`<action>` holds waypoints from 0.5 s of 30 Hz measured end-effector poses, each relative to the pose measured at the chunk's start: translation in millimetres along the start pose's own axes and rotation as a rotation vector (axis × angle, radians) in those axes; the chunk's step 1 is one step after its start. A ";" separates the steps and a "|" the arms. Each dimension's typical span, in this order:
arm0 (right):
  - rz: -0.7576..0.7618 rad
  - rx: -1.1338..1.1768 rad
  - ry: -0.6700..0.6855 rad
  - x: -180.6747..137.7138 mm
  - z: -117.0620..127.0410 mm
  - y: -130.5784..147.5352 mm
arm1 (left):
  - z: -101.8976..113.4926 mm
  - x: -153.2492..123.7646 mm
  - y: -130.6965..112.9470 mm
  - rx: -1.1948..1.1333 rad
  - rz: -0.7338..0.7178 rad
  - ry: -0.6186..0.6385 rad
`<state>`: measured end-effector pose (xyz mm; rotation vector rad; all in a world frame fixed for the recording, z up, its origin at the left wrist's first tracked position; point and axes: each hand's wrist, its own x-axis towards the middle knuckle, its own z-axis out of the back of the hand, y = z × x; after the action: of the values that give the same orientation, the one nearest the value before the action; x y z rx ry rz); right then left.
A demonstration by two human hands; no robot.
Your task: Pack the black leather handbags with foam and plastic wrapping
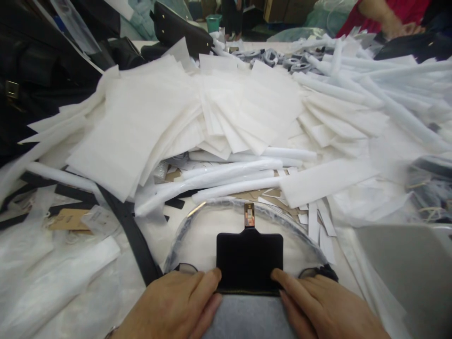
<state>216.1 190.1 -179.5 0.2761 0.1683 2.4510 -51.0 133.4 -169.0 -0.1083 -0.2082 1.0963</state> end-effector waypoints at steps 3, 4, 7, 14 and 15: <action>-0.006 -0.049 0.035 3.9 -6.1 2.1 | -7.5 -0.6 -1.5 0.093 -0.007 0.048; -0.007 -0.064 0.029 4.0 -7.7 2.5 | -9.4 -1.3 -2.0 0.120 -0.015 0.065; -0.009 -0.098 0.007 2.7 -12.1 3.0 | -13.0 -3.8 -3.1 0.168 -0.023 0.113; 0.010 0.000 -0.216 3.6 -10.2 6.9 | -21.2 -8.4 -15.1 0.177 -0.095 -0.116; 0.041 0.020 -0.247 3.8 -7.8 7.4 | -23.1 -9.3 -18.2 0.166 -0.098 -0.145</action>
<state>206.9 186.3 -185.0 0.5928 0.0806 2.4310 -34.2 117.3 -189.2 0.1287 -0.2485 1.0202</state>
